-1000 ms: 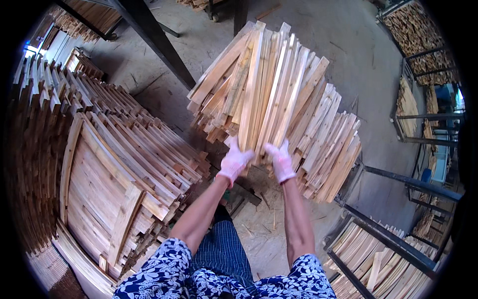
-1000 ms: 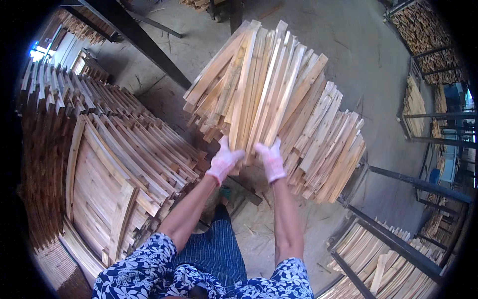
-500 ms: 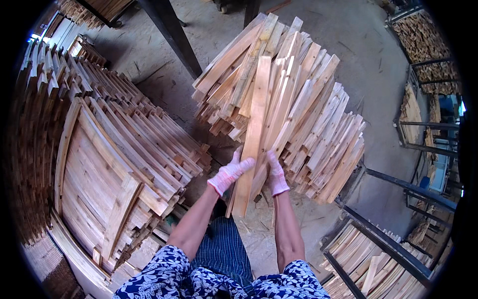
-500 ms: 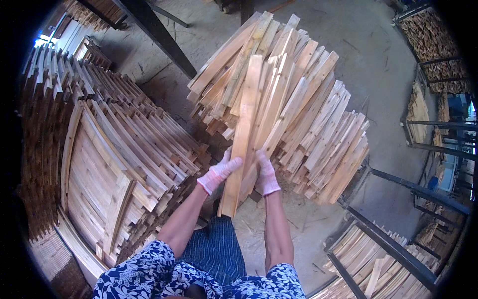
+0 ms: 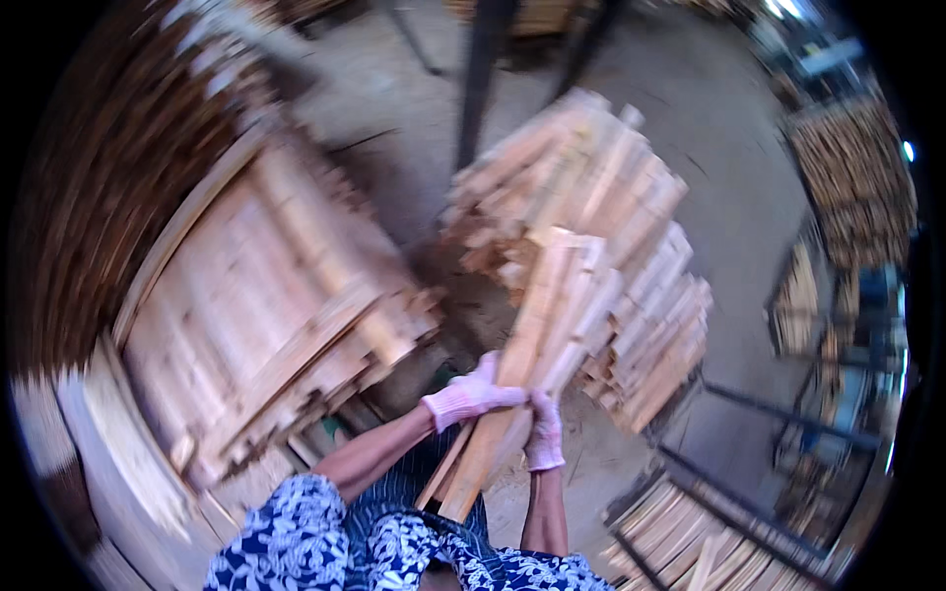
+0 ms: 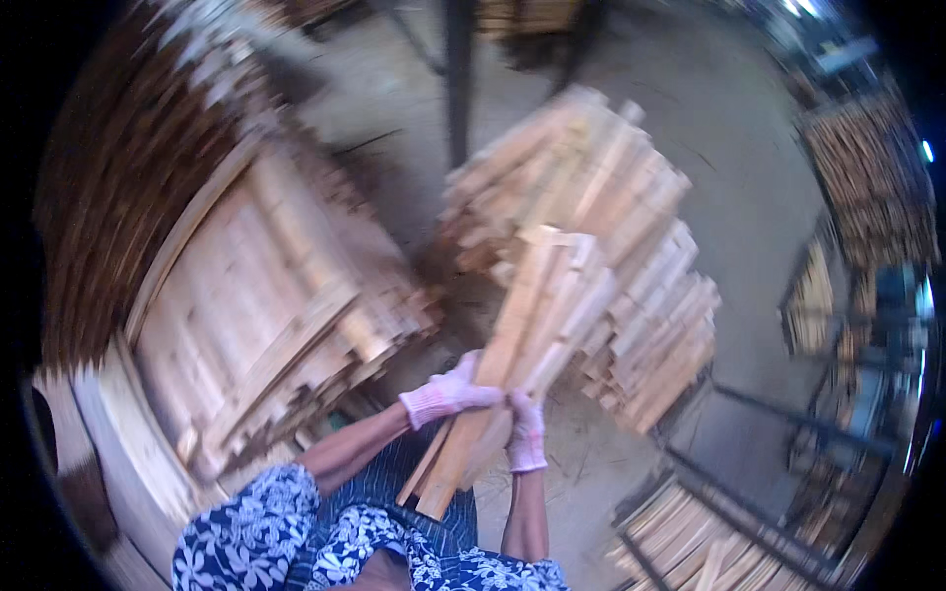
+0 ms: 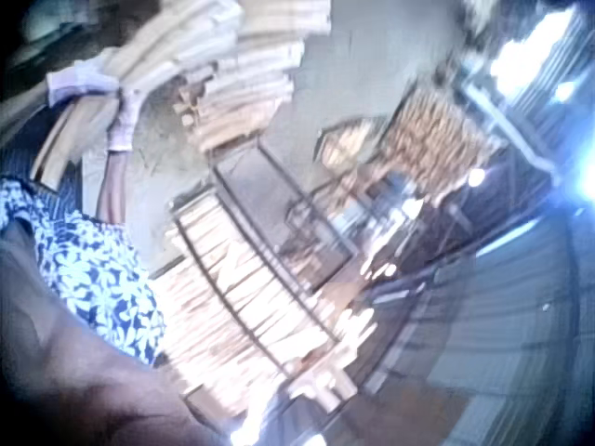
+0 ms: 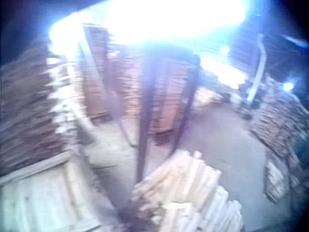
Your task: The person repeatedly picks up bundles of wooden planks from a pile on the floor and places them onto a metal rack. The person wears pink gloves and a floral shirt while performing this repetitive stacking task in a workshop environment.
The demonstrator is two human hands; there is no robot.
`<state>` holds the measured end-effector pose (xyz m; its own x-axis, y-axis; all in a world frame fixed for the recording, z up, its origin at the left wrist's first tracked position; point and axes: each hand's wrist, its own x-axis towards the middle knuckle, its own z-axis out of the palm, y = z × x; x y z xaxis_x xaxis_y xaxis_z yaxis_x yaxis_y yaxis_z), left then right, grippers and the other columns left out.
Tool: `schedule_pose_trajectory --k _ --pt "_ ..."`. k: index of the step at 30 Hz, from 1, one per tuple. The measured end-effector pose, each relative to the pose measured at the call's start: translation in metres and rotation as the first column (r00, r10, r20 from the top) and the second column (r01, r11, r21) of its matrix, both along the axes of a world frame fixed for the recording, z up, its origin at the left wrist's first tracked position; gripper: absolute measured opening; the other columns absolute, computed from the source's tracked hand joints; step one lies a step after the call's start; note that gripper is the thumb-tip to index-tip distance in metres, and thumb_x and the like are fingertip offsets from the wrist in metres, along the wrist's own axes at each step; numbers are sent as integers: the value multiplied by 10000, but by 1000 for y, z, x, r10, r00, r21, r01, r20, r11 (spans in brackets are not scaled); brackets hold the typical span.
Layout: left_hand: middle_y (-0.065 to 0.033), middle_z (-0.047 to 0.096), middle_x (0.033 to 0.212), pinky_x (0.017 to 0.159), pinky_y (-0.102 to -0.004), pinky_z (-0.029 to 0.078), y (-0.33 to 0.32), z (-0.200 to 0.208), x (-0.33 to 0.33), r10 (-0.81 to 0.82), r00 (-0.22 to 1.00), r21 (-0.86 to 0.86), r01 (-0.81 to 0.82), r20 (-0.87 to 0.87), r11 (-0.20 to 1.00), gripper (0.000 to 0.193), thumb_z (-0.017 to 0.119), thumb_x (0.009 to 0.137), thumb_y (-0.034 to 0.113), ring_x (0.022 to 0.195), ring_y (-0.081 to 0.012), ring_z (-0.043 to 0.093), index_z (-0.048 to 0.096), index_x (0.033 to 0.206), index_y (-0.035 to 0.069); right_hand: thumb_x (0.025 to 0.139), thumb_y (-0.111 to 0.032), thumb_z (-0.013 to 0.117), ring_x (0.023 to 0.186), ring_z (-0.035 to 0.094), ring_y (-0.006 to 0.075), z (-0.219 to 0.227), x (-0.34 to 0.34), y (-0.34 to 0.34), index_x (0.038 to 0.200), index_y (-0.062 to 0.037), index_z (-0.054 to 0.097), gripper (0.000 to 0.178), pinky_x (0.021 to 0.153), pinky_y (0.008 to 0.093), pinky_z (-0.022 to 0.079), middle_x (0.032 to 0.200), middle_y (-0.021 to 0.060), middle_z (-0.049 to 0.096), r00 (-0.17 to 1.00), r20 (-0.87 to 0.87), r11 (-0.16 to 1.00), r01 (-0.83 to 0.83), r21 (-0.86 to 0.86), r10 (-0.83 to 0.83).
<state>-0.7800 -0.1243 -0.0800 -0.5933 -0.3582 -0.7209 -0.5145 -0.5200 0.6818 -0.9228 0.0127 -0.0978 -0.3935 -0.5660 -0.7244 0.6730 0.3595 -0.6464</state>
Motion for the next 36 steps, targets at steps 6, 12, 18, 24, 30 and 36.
schedule_pose_trajectory --k 6,12,18,24,30,36 --pt "-227 540 1407 1110 -360 423 11 85 63 133 944 -137 -181 -301 974 1175 847 740 500 1321 -283 518 196 1580 0 925 -344 675 1133 601 248 116 52 -18 1476 -14 409 695 998 387 497 1289 134 566 929 -347 961 -203 -187 129" --pt "-112 615 1350 1025 -317 497 8 138 199 568 625 78 -633 -536 770 834 838 842 265 1209 -187 592 409 1506 3 853 -177 723 1111 593 241 211 165 -109 1527 18 344 798 967 356 496 1315 152 562 843 -334 813 -515 -271 423" --pt "-117 673 1279 883 -314 569 -37 148 320 758 332 10 -913 -561 407 529 793 894 245 1082 -187 675 606 1333 17 865 -230 757 1075 619 208 182 268 -239 1523 -1 372 796 946 329 495 1257 137 634 377 -649 397 -909 -124 660" --pt "-215 593 1042 776 -407 533 -57 70 435 861 501 -697 -649 -88 306 257 659 908 368 914 -361 631 722 1068 177 801 -203 814 996 639 242 119 341 -251 1535 10 317 911 886 351 524 1168 146 669 288 -762 484 -874 38 580" --pt "-269 583 1195 813 -433 532 27 200 546 892 310 -652 -609 330 452 636 671 879 274 1020 -336 655 427 1440 97 805 -155 803 928 642 224 148 306 -250 1488 -2 378 819 826 355 542 1113 124 665 194 -785 458 -880 126 588" --pt "-252 554 1343 906 -497 511 70 125 626 779 -79 -782 -116 622 612 734 657 882 223 1131 -379 630 331 1537 168 814 -180 802 837 624 187 203 374 -178 1393 -15 478 684 748 356 537 1060 70 644 401 -558 434 -898 -79 727"
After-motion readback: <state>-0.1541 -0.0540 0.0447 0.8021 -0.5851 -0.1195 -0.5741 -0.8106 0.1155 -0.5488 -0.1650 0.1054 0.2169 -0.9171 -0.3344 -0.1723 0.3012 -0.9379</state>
